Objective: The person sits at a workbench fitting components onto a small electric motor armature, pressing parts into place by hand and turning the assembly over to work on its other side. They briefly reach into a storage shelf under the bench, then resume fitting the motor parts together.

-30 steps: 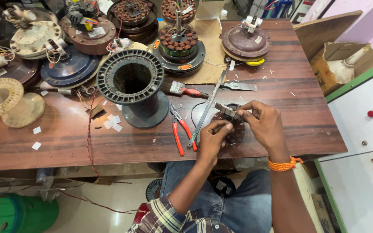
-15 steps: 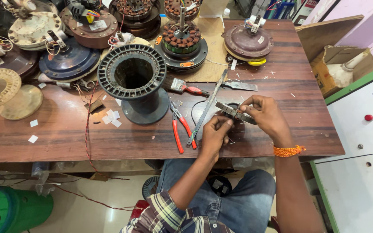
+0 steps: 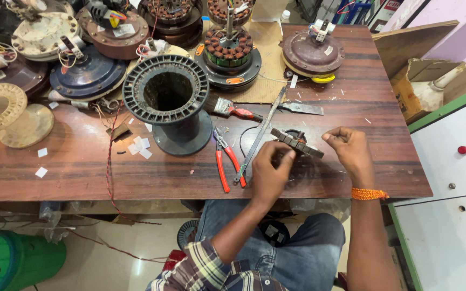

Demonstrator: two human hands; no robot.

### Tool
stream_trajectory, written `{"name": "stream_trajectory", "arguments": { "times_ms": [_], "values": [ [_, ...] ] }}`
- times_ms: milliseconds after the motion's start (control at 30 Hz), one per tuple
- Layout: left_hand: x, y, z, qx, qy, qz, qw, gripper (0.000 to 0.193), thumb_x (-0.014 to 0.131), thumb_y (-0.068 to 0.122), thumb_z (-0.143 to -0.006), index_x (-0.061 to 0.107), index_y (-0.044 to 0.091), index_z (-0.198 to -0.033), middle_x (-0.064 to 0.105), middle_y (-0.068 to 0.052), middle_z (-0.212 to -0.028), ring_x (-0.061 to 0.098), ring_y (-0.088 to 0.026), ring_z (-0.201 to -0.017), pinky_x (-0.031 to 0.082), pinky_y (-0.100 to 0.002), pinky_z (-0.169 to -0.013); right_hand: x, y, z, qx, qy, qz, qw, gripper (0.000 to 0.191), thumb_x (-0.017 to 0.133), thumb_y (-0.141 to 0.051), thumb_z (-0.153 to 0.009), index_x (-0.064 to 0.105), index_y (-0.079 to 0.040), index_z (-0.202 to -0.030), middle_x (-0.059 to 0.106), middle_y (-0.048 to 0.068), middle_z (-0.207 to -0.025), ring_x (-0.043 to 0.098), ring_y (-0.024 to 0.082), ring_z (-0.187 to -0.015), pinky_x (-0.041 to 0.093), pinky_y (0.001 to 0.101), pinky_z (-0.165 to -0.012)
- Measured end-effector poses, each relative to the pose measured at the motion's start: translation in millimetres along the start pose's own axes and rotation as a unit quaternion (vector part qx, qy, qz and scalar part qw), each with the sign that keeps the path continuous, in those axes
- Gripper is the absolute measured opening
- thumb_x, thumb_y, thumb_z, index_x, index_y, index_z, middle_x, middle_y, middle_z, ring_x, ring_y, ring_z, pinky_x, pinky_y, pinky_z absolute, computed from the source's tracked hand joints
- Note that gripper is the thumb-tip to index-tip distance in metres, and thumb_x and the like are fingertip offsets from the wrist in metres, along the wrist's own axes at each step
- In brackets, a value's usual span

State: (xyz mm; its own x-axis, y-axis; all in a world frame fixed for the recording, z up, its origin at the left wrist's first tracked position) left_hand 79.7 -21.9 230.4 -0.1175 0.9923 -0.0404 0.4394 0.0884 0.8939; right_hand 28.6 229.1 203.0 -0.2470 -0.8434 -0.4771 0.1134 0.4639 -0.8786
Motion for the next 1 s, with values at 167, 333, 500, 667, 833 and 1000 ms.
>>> {"name": "stream_trajectory", "arguments": {
  "times_ms": [167,333,500,667,833,1000],
  "values": [
    [-1.9,35.4,-38.4,0.264,-0.261,-0.130,0.919,0.076,0.074,0.012,-0.086,0.042,0.018,-0.154,0.070,-0.011,-0.116,0.066,-0.033,-0.112,0.046,-0.045,-0.100,-16.1,-0.9,9.8,-0.019,0.004,-0.030,0.999,0.017,0.075,-0.016,-0.093,0.076,0.000,-0.101,0.069,-0.007,-0.079,0.054,-0.002,-0.068,0.043,0.0174,-0.060],
    [14.0,12.3,-67.7,0.190,-0.406,-0.120,0.886,0.086,0.078,0.011,-0.083,0.037,0.020,-0.158,0.073,-0.009,-0.108,0.067,-0.032,-0.100,0.050,-0.046,-0.092,-29.8,-25.0,37.1,0.037,0.000,-0.082,0.996,0.019,0.076,-0.016,-0.093,0.077,0.000,-0.104,0.063,-0.004,-0.078,0.045,0.005,-0.064,0.032,0.0240,-0.056],
    [8.8,1.5,-60.9,0.197,-0.344,-0.070,0.915,0.084,0.077,0.007,-0.082,0.038,0.021,-0.156,0.074,-0.005,-0.111,0.068,-0.031,-0.101,0.050,-0.044,-0.091,-13.3,-46.9,73.1,0.056,-0.068,-0.054,0.995,0.017,0.074,-0.014,-0.092,0.079,-0.001,-0.103,0.064,-0.002,-0.078,0.044,0.008,-0.067,0.033,0.0265,-0.058],
    [6.4,-5.6,-56.1,0.183,-0.303,-0.100,0.930,0.075,0.078,0.009,-0.084,0.045,0.022,-0.150,0.075,-0.004,-0.110,0.069,-0.029,-0.099,0.050,-0.044,-0.089,5.7,-60.1,87.0,-0.004,-0.079,-0.060,0.995,0.015,0.073,-0.011,-0.091,0.076,0.000,-0.099,0.070,-0.004,-0.083,0.055,0.002,-0.076,0.043,0.0212,-0.067],
    [6.3,-2.9,-55.2,0.168,-0.303,-0.089,0.934,0.064,0.078,0.012,-0.083,0.053,0.018,-0.141,0.075,-0.003,-0.108,0.070,-0.028,-0.100,0.051,-0.043,-0.090,4.5,-59.2,92.6,0.012,-0.051,-0.068,0.996,0.015,0.073,-0.011,-0.092,0.077,0.001,-0.100,0.059,-0.007,-0.074,0.044,0.002,-0.067,0.033,0.0228,-0.059],
    [6.9,-3.8,-56.4,0.175,-0.318,-0.084,0.928,0.054,0.077,0.013,-0.086,0.056,0.017,-0.136,0.076,0.000,-0.110,0.070,-0.026,-0.102,0.052,-0.041,-0.091,6.1,-53.8,92.0,0.035,-0.038,-0.118,0.992,0.014,0.073,-0.009,-0.092,0.077,0.002,-0.101,0.051,-0.009,-0.065,0.033,0.001,-0.054,0.022,0.0226,-0.048]
  ]
}}
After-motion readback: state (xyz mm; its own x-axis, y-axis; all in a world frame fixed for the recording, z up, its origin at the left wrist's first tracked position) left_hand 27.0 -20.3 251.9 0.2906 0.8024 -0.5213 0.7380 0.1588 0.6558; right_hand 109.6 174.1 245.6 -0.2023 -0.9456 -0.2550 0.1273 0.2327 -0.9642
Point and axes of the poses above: each hand's wrist, its own z-axis away from the middle knuckle, its own x-axis out of the palm, y = z × x, the point moved 5 cm from there along -z, towards the middle knuckle
